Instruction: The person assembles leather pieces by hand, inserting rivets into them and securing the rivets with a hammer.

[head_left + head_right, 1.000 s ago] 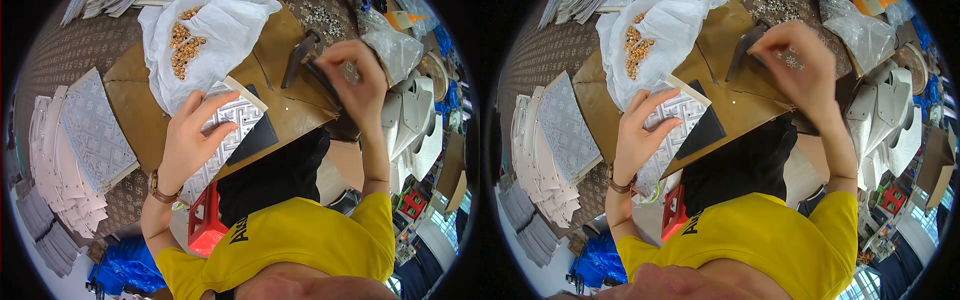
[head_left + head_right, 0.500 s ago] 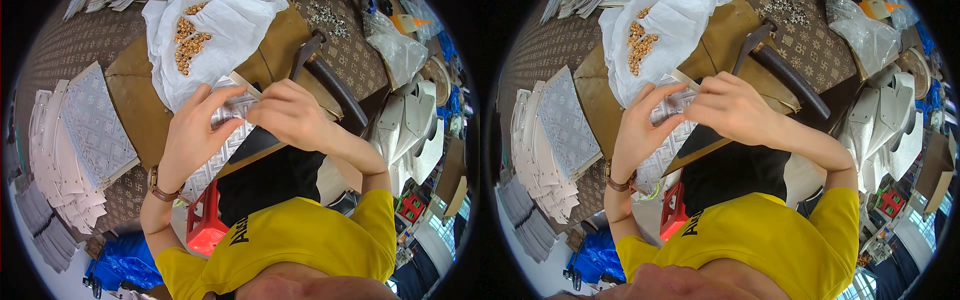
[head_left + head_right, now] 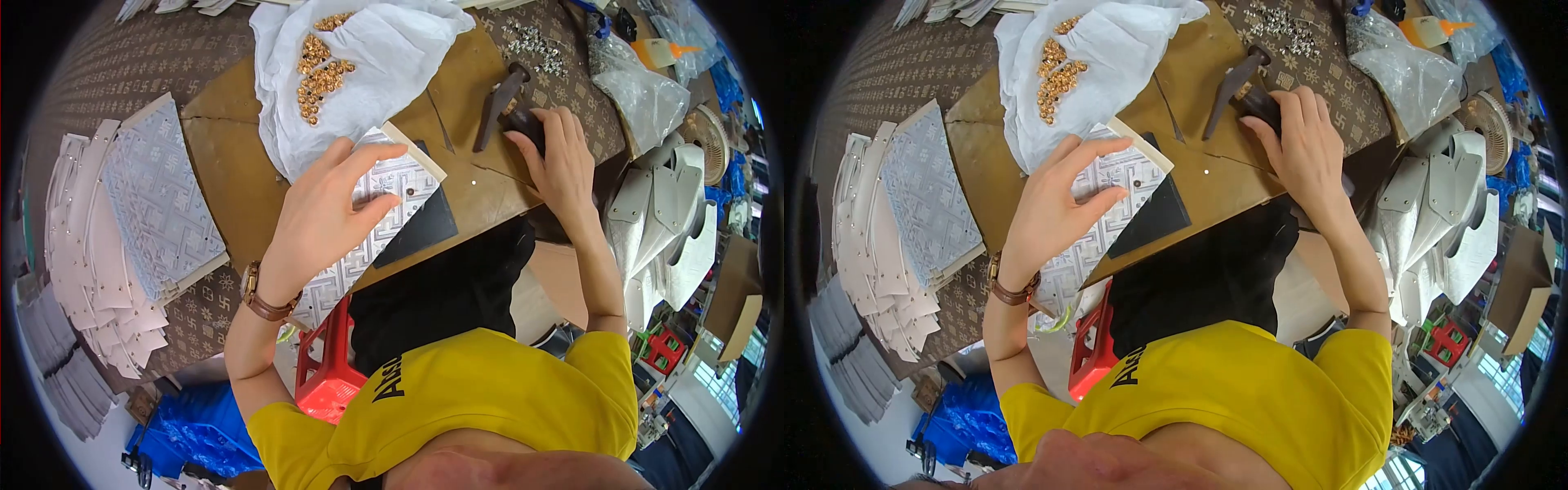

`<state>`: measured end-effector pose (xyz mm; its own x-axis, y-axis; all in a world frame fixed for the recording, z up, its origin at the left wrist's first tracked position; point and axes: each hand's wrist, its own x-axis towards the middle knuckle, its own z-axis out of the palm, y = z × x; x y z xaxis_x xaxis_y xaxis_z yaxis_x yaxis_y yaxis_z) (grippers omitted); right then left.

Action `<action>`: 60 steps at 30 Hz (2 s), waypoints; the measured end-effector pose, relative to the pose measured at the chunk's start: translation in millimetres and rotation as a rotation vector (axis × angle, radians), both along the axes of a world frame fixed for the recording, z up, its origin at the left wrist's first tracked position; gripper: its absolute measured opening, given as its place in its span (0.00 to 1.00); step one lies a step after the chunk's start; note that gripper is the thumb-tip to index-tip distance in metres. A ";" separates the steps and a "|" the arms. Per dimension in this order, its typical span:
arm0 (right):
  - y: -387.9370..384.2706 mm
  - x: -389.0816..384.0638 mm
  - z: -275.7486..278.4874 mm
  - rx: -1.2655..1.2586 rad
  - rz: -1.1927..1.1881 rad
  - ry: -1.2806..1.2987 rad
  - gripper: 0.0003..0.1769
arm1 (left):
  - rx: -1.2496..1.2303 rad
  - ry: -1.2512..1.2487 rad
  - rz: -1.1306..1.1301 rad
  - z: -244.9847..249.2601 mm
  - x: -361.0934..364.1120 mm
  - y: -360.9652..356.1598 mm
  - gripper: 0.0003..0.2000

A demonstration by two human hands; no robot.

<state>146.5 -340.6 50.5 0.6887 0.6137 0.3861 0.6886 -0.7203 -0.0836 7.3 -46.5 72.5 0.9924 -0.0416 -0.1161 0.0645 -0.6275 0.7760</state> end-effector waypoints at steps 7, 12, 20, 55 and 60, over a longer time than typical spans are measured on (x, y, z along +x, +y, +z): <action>-24.8 -53.3 71.5 0.968 0.009 0.899 0.17 | -0.035 -0.008 0.005 0.7 -2.1 -1.5 0.24; 10.4 -80.6 74.7 -0.132 0.098 0.899 0.16 | -0.016 -0.003 -0.009 4.1 -0.2 -0.6 0.24; -11.5 -37.1 41.4 0.192 -0.194 0.511 0.15 | -0.148 0.004 -0.016 -0.1 -3.8 8.5 0.23; 141.0 -12.8 36.5 0.903 0.270 1.631 0.13 | -1.183 -0.725 0.070 -1.5 -15.0 102.9 0.18; 149.0 -14.4 22.5 0.686 0.397 1.081 0.12 | -1.925 -0.645 0.222 -10.2 -20.8 159.5 0.23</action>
